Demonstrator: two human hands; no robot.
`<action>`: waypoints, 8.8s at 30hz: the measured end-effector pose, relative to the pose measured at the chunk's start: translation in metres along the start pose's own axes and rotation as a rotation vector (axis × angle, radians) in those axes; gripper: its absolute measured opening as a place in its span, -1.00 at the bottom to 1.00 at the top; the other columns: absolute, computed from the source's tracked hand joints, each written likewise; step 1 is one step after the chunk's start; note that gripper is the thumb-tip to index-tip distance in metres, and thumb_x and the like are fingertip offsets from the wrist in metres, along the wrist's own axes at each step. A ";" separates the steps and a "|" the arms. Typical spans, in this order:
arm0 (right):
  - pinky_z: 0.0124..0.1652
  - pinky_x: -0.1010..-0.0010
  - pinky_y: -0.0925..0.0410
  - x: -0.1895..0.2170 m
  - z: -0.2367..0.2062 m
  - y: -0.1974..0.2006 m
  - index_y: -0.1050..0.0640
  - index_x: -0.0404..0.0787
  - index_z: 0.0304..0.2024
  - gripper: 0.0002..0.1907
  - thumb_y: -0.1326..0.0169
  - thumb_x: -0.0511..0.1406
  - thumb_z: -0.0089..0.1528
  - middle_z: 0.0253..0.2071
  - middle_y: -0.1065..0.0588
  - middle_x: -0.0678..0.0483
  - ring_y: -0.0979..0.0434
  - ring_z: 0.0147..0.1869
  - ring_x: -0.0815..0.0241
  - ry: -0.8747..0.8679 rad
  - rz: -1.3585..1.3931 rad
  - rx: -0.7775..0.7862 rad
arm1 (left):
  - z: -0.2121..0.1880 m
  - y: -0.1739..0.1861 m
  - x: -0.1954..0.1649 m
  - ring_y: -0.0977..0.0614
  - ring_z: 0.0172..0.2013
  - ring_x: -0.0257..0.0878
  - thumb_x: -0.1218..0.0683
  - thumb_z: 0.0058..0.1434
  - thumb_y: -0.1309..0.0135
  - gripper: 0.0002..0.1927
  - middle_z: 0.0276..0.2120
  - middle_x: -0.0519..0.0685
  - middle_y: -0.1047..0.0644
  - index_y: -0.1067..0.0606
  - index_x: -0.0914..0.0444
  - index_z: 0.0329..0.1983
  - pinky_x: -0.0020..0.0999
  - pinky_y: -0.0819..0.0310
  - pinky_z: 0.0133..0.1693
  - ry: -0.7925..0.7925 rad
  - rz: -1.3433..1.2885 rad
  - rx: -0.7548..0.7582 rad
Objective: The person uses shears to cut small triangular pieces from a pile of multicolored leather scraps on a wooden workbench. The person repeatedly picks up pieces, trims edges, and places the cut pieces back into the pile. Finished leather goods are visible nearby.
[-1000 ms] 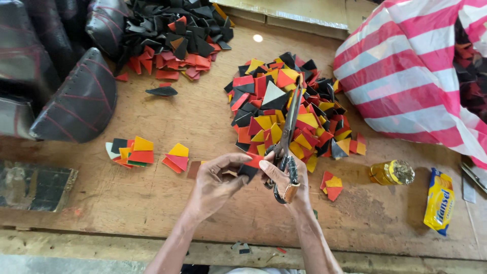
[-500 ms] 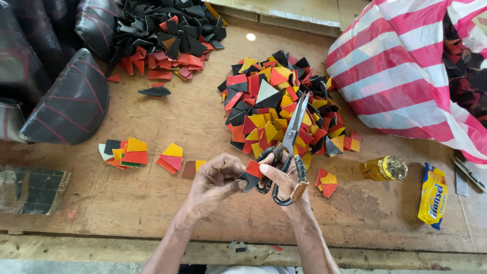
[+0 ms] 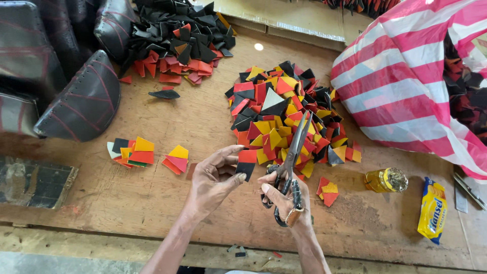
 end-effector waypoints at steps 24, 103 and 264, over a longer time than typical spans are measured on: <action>-0.46 0.43 -0.44 -0.021 0.002 -0.017 -0.52 -0.31 -0.20 -0.78 -0.23 -0.37 0.14 -0.43 -0.59 -0.04 -0.60 -0.45 0.21 -0.041 0.367 -0.023 | -0.008 -0.021 0.022 -0.69 -0.20 -0.31 0.28 0.27 -0.18 -0.56 -0.22 0.09 -0.69 -0.27 0.33 0.13 -0.44 -0.60 -0.11 0.034 -0.253 -0.167; -0.61 0.44 -0.13 0.012 -0.021 -0.036 -0.42 -0.22 -0.46 -0.79 -0.12 -0.30 0.21 -0.67 -0.32 0.23 -0.25 -0.63 0.42 0.002 -0.400 0.061 | -0.002 -0.040 -0.065 -0.68 -0.12 -0.36 0.40 0.12 -0.23 -0.65 -0.04 -0.01 -0.63 -0.60 0.37 0.00 -0.50 -0.60 -0.09 -0.284 0.319 -0.190; -0.65 0.45 -0.28 -0.063 -0.029 0.024 -0.45 -0.28 -0.40 -0.86 -0.08 -0.34 0.22 -0.63 -0.39 0.12 -0.38 -0.67 0.31 -0.092 0.045 -0.097 | -0.008 0.037 -0.024 -0.51 -0.10 0.05 0.22 0.01 -0.32 -0.56 -0.19 0.04 -0.56 -0.58 0.23 0.01 -0.11 -0.40 0.01 -0.196 1.238 -0.347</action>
Point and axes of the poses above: each hand's wrist, its own z-axis towards the middle knuckle, its own y-axis out of the back of the hand, x = y × z, the point moved 2 cm from there along z, towards the middle knuckle
